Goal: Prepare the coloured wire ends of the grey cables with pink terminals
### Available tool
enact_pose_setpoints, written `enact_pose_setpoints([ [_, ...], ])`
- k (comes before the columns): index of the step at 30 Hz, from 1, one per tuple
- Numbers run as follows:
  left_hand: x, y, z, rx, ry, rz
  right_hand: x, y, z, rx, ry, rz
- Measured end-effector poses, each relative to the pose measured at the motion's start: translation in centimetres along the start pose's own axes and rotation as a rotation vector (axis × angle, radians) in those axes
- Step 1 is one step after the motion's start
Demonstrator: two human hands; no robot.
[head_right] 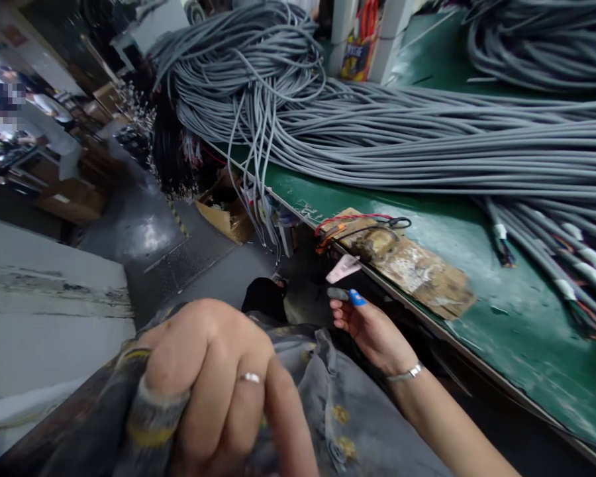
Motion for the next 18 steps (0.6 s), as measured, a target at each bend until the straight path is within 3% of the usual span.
enact_pose_setpoints([
  [1, -0.3, 2.0, 1.8, 0.016, 0.196, -0.256, 0.0, 0.0, 0.2, -0.001, 0.003, 0.005],
  [2, -0.6, 1.6, 2.4, 0.033, 0.27, -0.272, 0.1, 0.1, 0.3, -0.002, 0.003, 0.008],
  [3, -0.9, 1.5, 2.4, 0.039, 0.261, -0.287, 0.2, 0.3, 0.3, -0.001, 0.003, 0.01],
  [6, -0.7, -0.9, -1.1, 0.057, -0.224, 0.041, 0.6, 0.6, 0.2, -0.003, -0.006, 0.016],
  [9, 0.7, -0.3, -0.9, 0.089, -0.345, 0.131, 0.8, 0.8, 0.0, -0.012, -0.02, 0.022],
  [12, 0.1, 0.0, 0.3, 0.052, -0.208, 0.12, 0.9, 0.9, -0.1, -0.032, -0.031, 0.047],
  [15, -0.8, 0.1, 1.1, -0.018, -0.01, 0.017, 0.9, 1.0, -0.1, -0.057, -0.034, 0.055],
  [18, -1.1, 0.3, 0.8, -0.037, 0.01, -0.06, 1.0, 1.1, -0.1, -0.066, -0.035, 0.052],
])
Point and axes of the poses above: each hand's wrist, its own x-axis away from the middle knuckle, its own y-axis out of the palm, z = x × y, the point moved 10 cm from there along -x, towards the middle knuckle, and after that the axes turned 14 degrees about -x, right-handed, at the moved point
